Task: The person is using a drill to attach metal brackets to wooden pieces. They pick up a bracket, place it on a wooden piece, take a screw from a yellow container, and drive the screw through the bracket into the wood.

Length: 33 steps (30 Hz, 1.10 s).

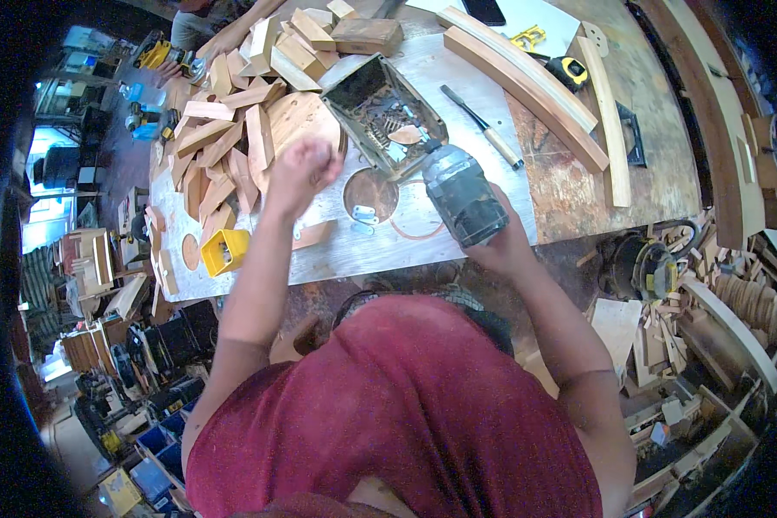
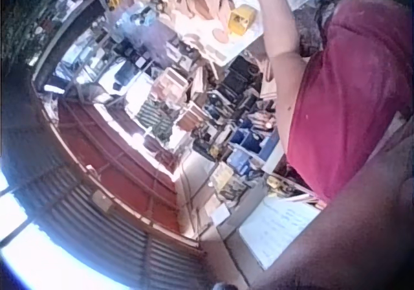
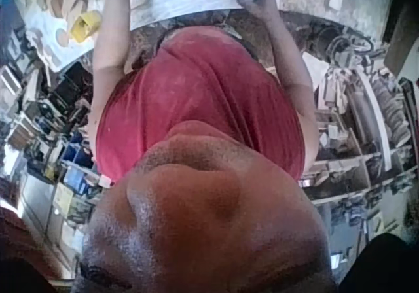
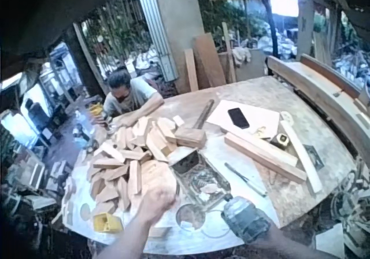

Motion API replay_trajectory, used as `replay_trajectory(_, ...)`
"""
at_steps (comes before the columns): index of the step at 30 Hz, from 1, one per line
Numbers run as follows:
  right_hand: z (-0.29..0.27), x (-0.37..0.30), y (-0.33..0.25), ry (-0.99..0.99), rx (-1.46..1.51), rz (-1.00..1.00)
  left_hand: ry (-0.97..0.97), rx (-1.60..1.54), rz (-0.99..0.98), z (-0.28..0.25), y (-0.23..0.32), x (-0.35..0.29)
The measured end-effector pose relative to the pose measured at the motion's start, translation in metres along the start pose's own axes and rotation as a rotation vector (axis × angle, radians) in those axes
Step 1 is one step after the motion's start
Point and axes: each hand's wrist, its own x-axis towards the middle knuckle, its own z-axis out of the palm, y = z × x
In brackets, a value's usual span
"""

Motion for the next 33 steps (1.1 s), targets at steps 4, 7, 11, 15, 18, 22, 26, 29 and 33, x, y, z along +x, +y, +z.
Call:
replay_trajectory(4,0.014,0.033,-0.006,-0.040,-0.587,-0.321,0.088,-0.205,-0.056,0.000,-0.042,-0.076)
replay_trajectory(7,0.021,0.030,-0.004,0.031,-0.930,-0.385,0.184,-0.335,-0.093,0.002,-0.050,-0.094)
replay_trajectory(11,0.046,0.005,-0.013,-0.350,-0.414,0.098,0.204,-0.571,-0.076,-0.005,-0.044,-0.097)
replay_trajectory(15,0.066,-0.021,-0.055,-0.537,-0.354,0.106,-0.005,-0.822,-0.009,-0.021,-0.038,-0.097)
replay_trajectory(18,0.098,-0.023,-0.079,-0.441,0.011,0.225,-0.091,-0.944,-0.004,-0.034,-0.037,-0.104)
replay_trajectory(22,0.123,-0.023,-0.098,-0.450,-0.220,0.260,-0.170,-1.076,-0.003,-0.056,-0.036,-0.112)
replay_trajectory(26,0.143,-0.019,-0.100,-0.501,-0.505,-0.006,-0.132,-1.069,0.005,-0.072,-0.037,-0.119)
replay_trajectory(29,0.148,-0.018,-0.101,-0.532,-0.752,-0.218,-0.062,-0.962,0.032,-0.080,-0.040,-0.125)
replay_trajectory(33,0.144,-0.016,-0.105,-0.525,-0.726,-0.377,-0.044,-0.800,-0.039,-0.095,-0.049,-0.132)
